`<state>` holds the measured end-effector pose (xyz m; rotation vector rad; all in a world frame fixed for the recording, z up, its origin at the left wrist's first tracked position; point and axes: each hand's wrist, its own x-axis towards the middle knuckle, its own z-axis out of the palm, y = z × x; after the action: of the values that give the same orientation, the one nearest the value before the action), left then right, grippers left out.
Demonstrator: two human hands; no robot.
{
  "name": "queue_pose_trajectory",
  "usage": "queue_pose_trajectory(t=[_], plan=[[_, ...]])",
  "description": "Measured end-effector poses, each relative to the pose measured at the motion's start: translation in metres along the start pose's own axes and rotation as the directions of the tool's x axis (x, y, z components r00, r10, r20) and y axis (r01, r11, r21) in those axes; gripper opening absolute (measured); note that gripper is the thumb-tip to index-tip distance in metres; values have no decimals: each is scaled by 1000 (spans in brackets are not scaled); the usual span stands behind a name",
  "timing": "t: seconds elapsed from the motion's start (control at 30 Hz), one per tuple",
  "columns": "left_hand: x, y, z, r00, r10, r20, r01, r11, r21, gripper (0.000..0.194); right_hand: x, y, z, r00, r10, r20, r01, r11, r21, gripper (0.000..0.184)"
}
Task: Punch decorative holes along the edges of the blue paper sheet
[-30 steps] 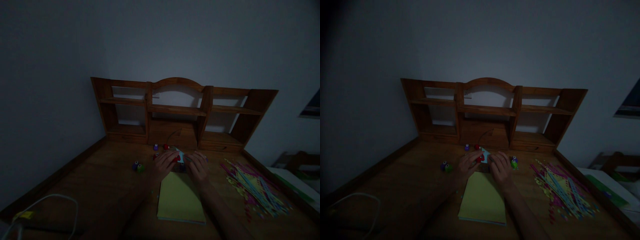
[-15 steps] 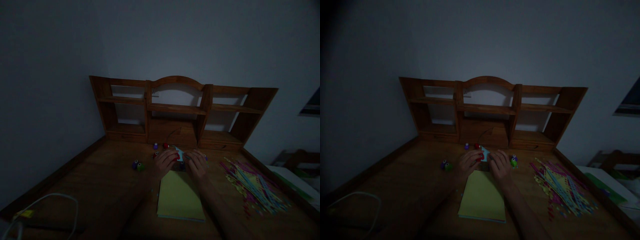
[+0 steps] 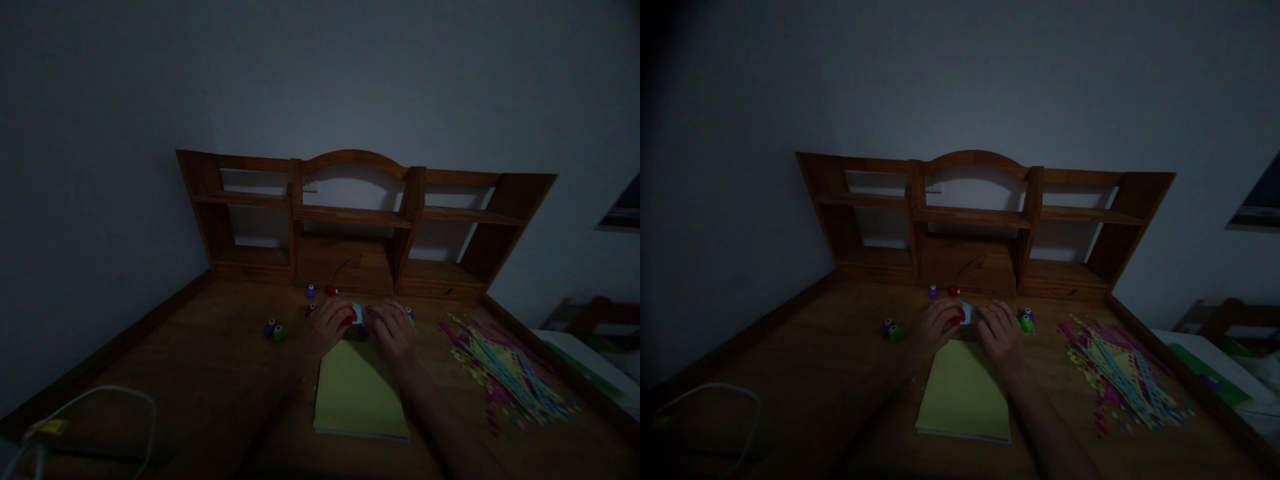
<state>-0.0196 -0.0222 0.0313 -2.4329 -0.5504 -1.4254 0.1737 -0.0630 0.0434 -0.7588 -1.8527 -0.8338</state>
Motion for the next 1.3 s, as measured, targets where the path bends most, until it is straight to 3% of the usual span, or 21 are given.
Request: queue_pose_trajectory(t=[0.13,0.37,0.97,1.13,1.3], plan=[[0,1,1,1000,14,-20,-14,1000,0,28,-2,4,0,1000,17,3,-17,1000,-5,14],[3,3,-4,1000,-3,17,2,999,46,40,-7,10,4,992,68,110,-69,998,4,22],[0,2,2,990,-138,28,137,990,39,24,-9,11,6,982,-23,189,21,1000,11,29],[-1,2,3,982,-187,28,184,981,67,18,-9,9,6,986,-18,168,15,1000,17,26],[-1,4,1,986,-160,55,158,987,27,22,-10,7,6,988,-55,142,50,998,34,24]])
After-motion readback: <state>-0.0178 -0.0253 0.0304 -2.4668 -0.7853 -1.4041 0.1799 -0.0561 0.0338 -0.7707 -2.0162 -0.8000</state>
